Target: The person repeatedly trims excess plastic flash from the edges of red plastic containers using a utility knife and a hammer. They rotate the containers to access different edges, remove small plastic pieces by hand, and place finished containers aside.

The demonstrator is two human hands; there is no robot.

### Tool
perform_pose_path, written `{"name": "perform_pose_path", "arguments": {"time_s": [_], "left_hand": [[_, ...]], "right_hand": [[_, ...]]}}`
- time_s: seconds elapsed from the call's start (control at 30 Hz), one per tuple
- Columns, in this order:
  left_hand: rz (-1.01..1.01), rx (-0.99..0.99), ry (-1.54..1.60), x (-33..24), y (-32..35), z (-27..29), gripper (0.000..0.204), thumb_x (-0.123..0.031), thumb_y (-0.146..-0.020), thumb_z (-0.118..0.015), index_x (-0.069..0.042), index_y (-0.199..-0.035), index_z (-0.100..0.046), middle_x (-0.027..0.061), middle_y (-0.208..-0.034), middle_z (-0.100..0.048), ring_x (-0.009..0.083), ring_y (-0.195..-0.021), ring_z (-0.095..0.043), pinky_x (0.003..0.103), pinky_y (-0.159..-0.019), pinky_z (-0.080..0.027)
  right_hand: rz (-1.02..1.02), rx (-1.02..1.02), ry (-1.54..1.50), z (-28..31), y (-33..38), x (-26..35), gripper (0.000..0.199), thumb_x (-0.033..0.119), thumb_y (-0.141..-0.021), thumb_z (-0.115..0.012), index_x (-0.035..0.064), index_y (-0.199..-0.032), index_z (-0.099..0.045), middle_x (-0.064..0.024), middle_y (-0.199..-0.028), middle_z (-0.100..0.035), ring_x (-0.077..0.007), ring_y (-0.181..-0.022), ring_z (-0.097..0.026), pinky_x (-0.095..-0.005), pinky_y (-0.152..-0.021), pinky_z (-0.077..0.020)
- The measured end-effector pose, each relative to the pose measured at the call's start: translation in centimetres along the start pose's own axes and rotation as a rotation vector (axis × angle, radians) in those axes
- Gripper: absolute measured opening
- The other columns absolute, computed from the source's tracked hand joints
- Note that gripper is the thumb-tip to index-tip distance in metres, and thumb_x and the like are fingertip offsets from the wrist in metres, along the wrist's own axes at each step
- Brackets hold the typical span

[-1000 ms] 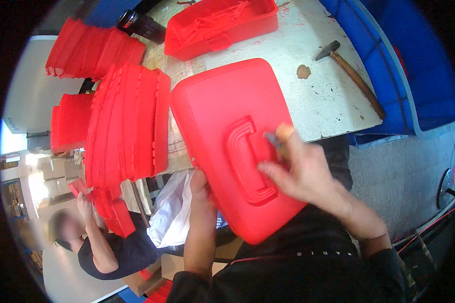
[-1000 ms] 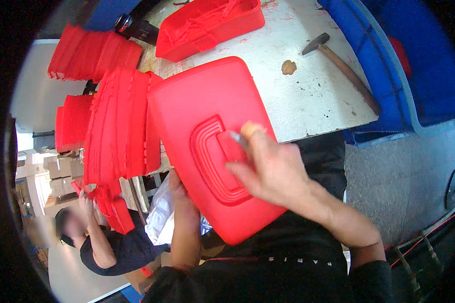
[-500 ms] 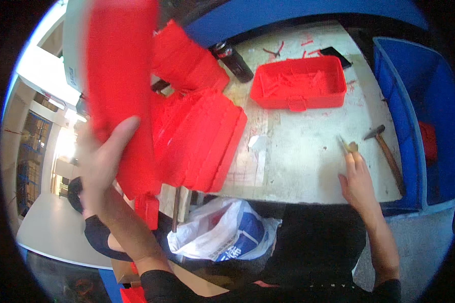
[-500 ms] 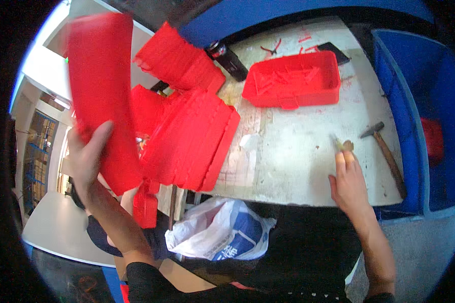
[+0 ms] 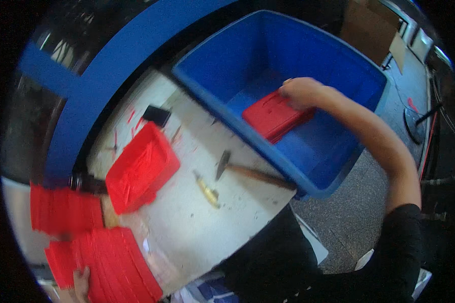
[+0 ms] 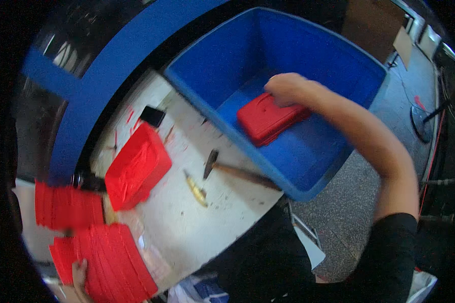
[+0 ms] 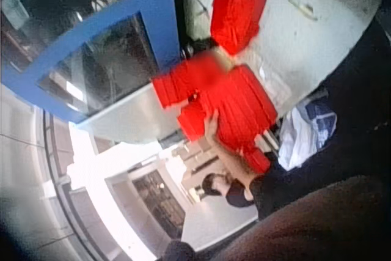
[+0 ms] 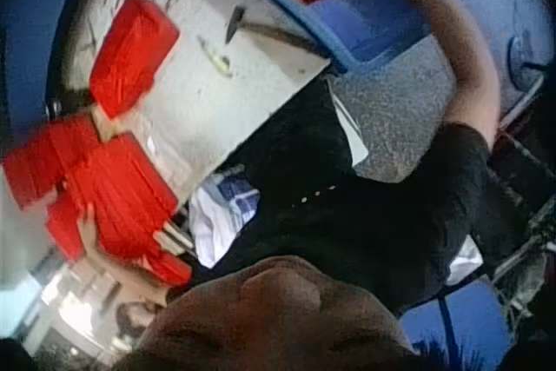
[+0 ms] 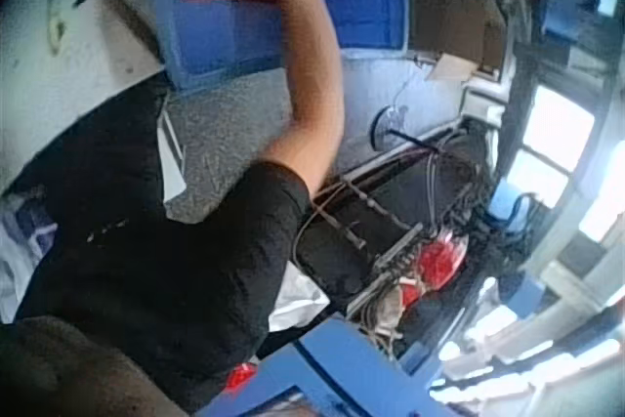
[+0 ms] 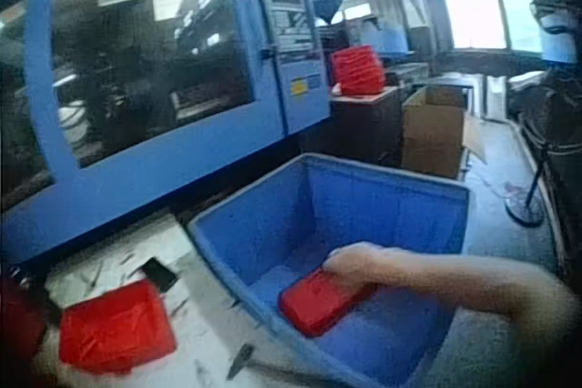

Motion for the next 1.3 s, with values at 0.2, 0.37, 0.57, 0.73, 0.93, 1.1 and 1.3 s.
{"name": "perform_pose_path", "arguments": {"time_s": [0.2, 0.37, 0.57, 0.73, 0.93, 1.1, 1.3], "left_hand": [[0.003, -0.114, -0.686, -7.7, 5.5, 0.4, 0.067, -0.048, -0.097, -0.058, -0.011, -0.149, -0.038, 0.0176, -0.143, -0.048, 0.024, -0.131, -0.046, 0.032, -0.115, -0.031], [0.162, 0.039, -0.131, -8.0, 19.6, -9.6, 0.035, -0.006, -0.099, -0.058, 0.0, -0.134, -0.057, 0.0125, -0.121, -0.067, 0.0231, -0.113, -0.061, 0.034, -0.102, -0.046], [-0.356, 0.341, 0.268, -16.6, 19.6, -26.7, 0.033, -0.007, -0.084, -0.072, -0.002, -0.117, -0.067, 0.0169, -0.11, -0.071, 0.0298, -0.102, -0.07, 0.036, -0.09, -0.053], [-0.704, 0.32, 0.684, -25.5, 18.5, -28.9, 0.046, -0.009, -0.085, -0.071, 0.0, -0.129, -0.06, 0.0176, -0.127, -0.063, 0.0284, -0.12, -0.06, 0.036, -0.103, -0.044], [-0.89, -0.147, 1.206, -25.0, 19.1, -20.5, 0.068, -0.015, -0.089, -0.07, 0.001, -0.147, -0.04, 0.0204, -0.149, -0.044, 0.03, -0.138, -0.043, 0.042, -0.114, -0.033], [-0.271, 0.014, 1.58, -10.9, 16.2, -23.6, 0.066, -0.007, -0.091, -0.06, 0.0, -0.151, -0.035, 0.0161, -0.151, -0.041, 0.0257, -0.14, -0.04, 0.039, -0.116, -0.031], [0.059, -0.066, 1.261, 3.3, 16.1, -29.4, 0.068, 0.007, -0.085, -0.054, 0.0, -0.151, -0.037, 0.0136, -0.148, -0.047, 0.0228, -0.138, -0.043, 0.035, -0.116, -0.031]], "right_hand": [[0.151, 0.148, 0.35, -17.0, -15.2, 0.8, 0.071, 0.033, -0.084, -0.075, 0.0132, -0.145, -0.045, -0.0103, -0.149, -0.047, -0.0273, -0.136, -0.048, -0.0464, -0.11, -0.0406], [0.233, 0.09, 0.275, -27.2, -16.8, 3.1, 0.071, 0.037, -0.095, -0.053, 0.0084, -0.155, -0.028, -0.0129, -0.161, -0.03, -0.0295, -0.149, -0.028, -0.0492, -0.122, -0.0184], [0.163, -0.057, 0.081, -14.2, -12.8, 0.2, 0.069, 0.028, -0.078, -0.078, 0.0041, -0.135, -0.046, -0.0196, -0.132, -0.055, -0.0384, -0.122, -0.055, -0.0551, -0.101, -0.0461], [-0.095, -0.555, -0.812, 15.0, 0.8, -0.8, 0.058, 0.017, -0.08, -0.078, 0.0088, -0.13, -0.05, -0.0168, -0.118, -0.061, -0.0279, -0.107, -0.063, -0.0442, -0.088, -0.0553], [0.208, -0.627, -1.416, 20.3, 14.1, 14.0, 0.053, 0.02, -0.085, -0.075, 0.0065, -0.131, -0.052, -0.0151, -0.118, -0.062, -0.0261, -0.108, -0.062, -0.0445, -0.089, -0.0541], [0.138, -0.076, -1.857, 3.8, 12.5, 32.1, 0.049, 0.022, -0.09, -0.072, 0.0046, -0.131, -0.053, -0.0137, -0.119, -0.063, -0.0246, -0.108, -0.062, -0.0447, -0.09, -0.0531], [0.354, 0.949, -1.177, -7.8, 19.0, 42.6, 0.036, 0.025, -0.098, -0.063, 0.0007, -0.124, -0.055, -0.0118, -0.113, -0.065, -0.023, -0.102, -0.064, -0.0419, -0.085, -0.0529]]}}
Point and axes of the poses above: each hand's wrist, its own y-axis away from the middle knuckle, its own z-axis out of the back of the hand, x = y × z, the point moved 10 cm from there along -y, towards the middle knuckle
